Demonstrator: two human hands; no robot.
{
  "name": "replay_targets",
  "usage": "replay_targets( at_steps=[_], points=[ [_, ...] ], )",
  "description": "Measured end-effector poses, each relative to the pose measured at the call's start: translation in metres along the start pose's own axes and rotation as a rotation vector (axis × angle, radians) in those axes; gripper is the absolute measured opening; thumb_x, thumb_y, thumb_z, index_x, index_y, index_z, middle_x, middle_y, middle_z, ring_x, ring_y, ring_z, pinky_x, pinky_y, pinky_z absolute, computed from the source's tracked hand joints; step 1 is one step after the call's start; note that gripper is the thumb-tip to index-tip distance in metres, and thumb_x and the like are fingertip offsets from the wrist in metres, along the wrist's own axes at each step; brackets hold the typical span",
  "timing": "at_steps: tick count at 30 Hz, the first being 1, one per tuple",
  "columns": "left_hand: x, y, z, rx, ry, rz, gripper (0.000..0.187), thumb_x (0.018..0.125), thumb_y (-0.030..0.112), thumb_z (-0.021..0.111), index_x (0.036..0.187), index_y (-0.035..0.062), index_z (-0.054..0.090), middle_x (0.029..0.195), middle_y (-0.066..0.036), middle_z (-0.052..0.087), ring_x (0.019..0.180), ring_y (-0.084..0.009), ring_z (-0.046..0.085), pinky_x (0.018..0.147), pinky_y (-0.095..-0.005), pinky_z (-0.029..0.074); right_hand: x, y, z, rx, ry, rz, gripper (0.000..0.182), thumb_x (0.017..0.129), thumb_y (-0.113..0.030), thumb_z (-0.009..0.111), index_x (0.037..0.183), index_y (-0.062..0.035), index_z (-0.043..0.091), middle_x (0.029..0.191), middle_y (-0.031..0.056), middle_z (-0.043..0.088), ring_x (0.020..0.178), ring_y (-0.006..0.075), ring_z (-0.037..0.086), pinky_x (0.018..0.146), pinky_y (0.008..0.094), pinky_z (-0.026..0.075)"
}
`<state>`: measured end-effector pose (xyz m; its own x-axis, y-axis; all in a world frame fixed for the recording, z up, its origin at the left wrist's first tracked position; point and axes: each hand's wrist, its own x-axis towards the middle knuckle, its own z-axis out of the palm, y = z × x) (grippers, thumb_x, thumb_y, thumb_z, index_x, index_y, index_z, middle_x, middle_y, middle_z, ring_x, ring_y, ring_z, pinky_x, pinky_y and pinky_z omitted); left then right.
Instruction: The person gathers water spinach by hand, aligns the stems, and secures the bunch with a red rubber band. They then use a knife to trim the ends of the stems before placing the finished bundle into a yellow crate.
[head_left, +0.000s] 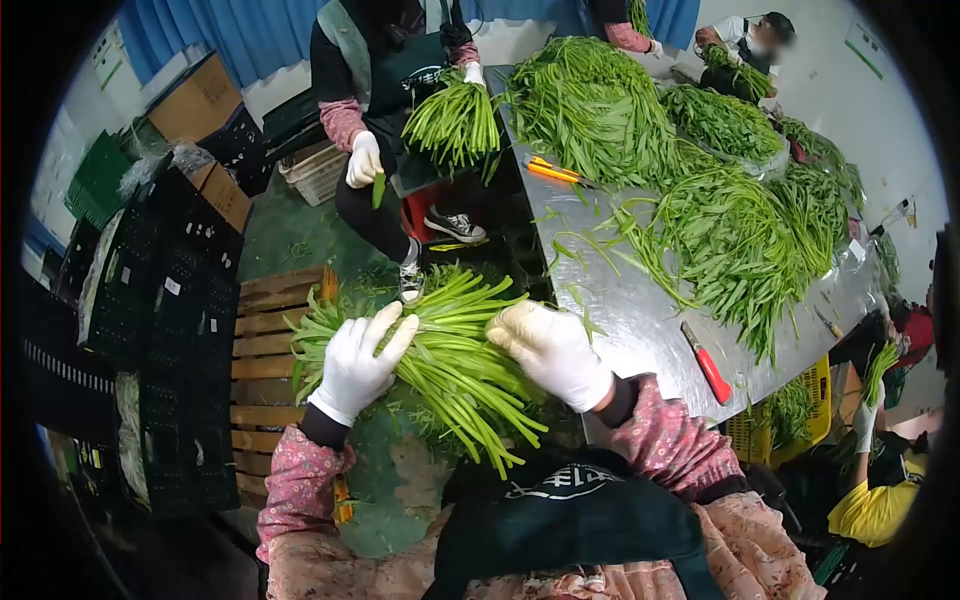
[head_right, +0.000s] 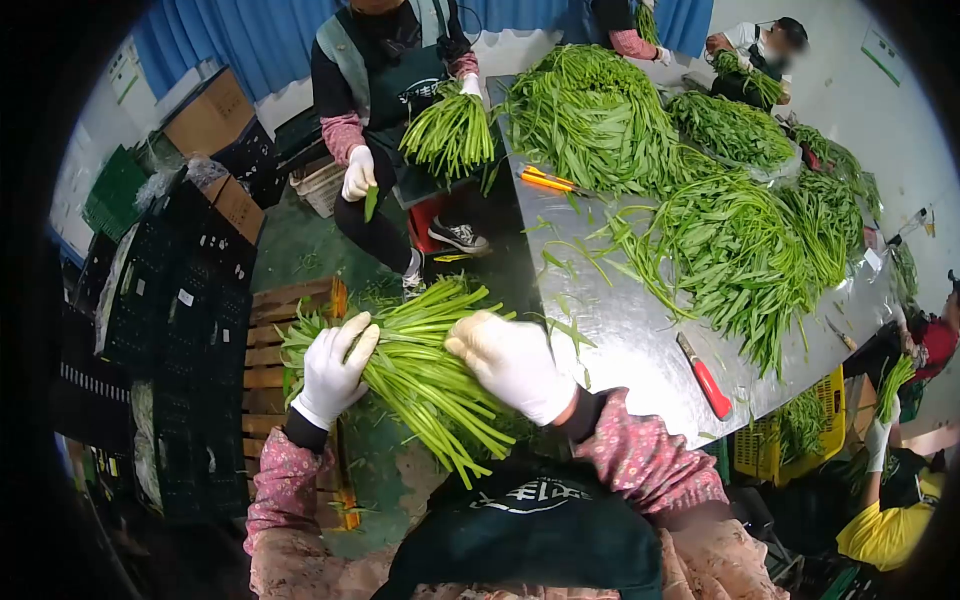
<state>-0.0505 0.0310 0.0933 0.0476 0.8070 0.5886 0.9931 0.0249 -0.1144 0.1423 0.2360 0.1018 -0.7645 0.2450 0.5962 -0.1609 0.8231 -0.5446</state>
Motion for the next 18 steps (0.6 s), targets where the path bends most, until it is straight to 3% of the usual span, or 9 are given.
replay_targets(
  at_steps=[2, 4, 7, 8, 9, 10, 12, 14, 18],
  points=[
    [-0.005, -0.004, -0.004, 0.014, 0.0, -0.034, 0.062, 0.062, 0.0, 0.063, 0.124, 0.0114, 0.063, 0.121, -0.012, 0.061, 0.081, -0.025, 0.058, 0.068, -0.0351, 0.049, 0.006, 0.006, -0.036, 0.412, 0.002, 0.426, 0.012, 0.094, -0.017, 0.064, 0.093, -0.0056, 0.069, 0.081, 0.0067, 0.067, 0.069, 0.0171, 0.065, 0.064, 0.0303, 0.051],
    [-0.011, -0.005, -0.011, 0.026, -0.011, -0.08, 0.065, 0.061, -0.001, 0.063, 0.124, 0.0109, 0.062, 0.123, -0.012, 0.06, 0.082, -0.026, 0.058, 0.069, -0.0356, 0.049, 0.017, 0.019, -0.077, 0.47, 0.267, 0.638, 0.015, 0.096, -0.017, 0.061, 0.096, -0.0049, 0.069, 0.081, 0.0029, 0.066, 0.073, 0.0146, 0.064, 0.067, 0.0295, 0.052],
    [-0.015, -0.007, -0.009, 0.058, 0.016, -0.065, 0.062, 0.063, -0.001, 0.063, 0.123, 0.0115, 0.063, 0.122, -0.012, 0.06, 0.082, -0.0257, 0.058, 0.069, -0.035, 0.049, 0.011, 0.011, -0.07, 0.399, 0.046, 0.524, 0.018, 0.098, -0.019, 0.059, 0.098, -0.0047, 0.071, 0.084, 0.0025, 0.069, 0.078, 0.0159, 0.065, 0.072, 0.0303, 0.053],
    [-0.012, -0.006, -0.009, 0.067, 0.025, -0.053, 0.06, 0.064, 0.0, 0.063, 0.123, 0.0121, 0.063, 0.121, -0.012, 0.061, 0.081, -0.0253, 0.058, 0.069, -0.0346, 0.049, 0.006, 0.002, -0.061, 0.405, -0.133, 0.43, 0.019, 0.097, -0.022, 0.061, 0.099, -0.007, 0.072, 0.087, 0.0063, 0.07, 0.082, 0.018, 0.067, 0.076, 0.0311, 0.053],
    [-0.009, -0.005, -0.007, 0.074, 0.035, -0.038, 0.059, 0.065, 0.001, 0.064, 0.123, 0.0128, 0.063, 0.121, -0.012, 0.061, 0.081, -0.0249, 0.058, 0.068, -0.0343, 0.049, 0.007, -0.015, -0.056, 0.259, -0.363, 0.527, 0.019, 0.095, -0.026, 0.063, 0.099, -0.009, 0.072, 0.09, 0.0112, 0.071, 0.081, 0.0228, 0.068, 0.074, 0.032, 0.053],
    [-0.005, -0.004, -0.006, 0.077, 0.045, -0.021, 0.057, 0.066, 0.002, 0.064, 0.122, 0.0137, 0.064, 0.12, -0.011, 0.061, 0.08, -0.0243, 0.058, 0.067, -0.0338, 0.049, 0.007, -0.022, -0.042, 0.166, -0.419, 0.504, 0.023, 0.093, -0.031, 0.065, 0.09, -0.0087, 0.071, 0.081, 0.0144, 0.067, 0.074, 0.0289, 0.066, 0.068, 0.0351, 0.052],
    [0.0, 0.001, -0.006, 0.084, 0.06, 0.008, 0.054, 0.069, 0.003, 0.064, 0.122, 0.0155, 0.064, 0.119, -0.01, 0.062, 0.079, -0.0232, 0.058, 0.065, -0.033, 0.049, 0.0, -0.018, -0.017, 0.113, -0.313, 0.303, 0.035, 0.092, -0.036, 0.066, 0.075, -0.0056, 0.064, 0.066, 0.0155, 0.06, 0.065, 0.0328, 0.061, 0.061, 0.0398, 0.048],
    [0.003, 0.006, -0.007, 0.104, 0.011, 0.0, 0.05, 0.072, 0.005, 0.064, 0.12, 0.0182, 0.065, 0.118, -0.008, 0.062, 0.075, -0.021, 0.057, 0.062, -0.0308, 0.048, -0.006, -0.013, 0.004, 0.38, -0.361, 0.461, 0.033, 0.092, -0.034, 0.067, 0.076, -0.0052, 0.064, 0.068, 0.0155, 0.061, 0.063, 0.0332, 0.059, 0.061, 0.0395, 0.047],
    [0.0, 0.006, -0.006, 0.161, -0.017, 0.02, 0.049, 0.075, 0.006, 0.063, 0.121, 0.0197, 0.065, 0.118, -0.007, 0.063, 0.073, -0.02, 0.054, 0.061, -0.0298, 0.048, -0.002, -0.013, 0.011, 0.396, -0.268, 0.404, 0.03, 0.089, -0.03, 0.069, 0.074, -0.0051, 0.062, 0.069, 0.0148, 0.06, 0.063, 0.0323, 0.06, 0.061, 0.0388, 0.047]
  ],
)
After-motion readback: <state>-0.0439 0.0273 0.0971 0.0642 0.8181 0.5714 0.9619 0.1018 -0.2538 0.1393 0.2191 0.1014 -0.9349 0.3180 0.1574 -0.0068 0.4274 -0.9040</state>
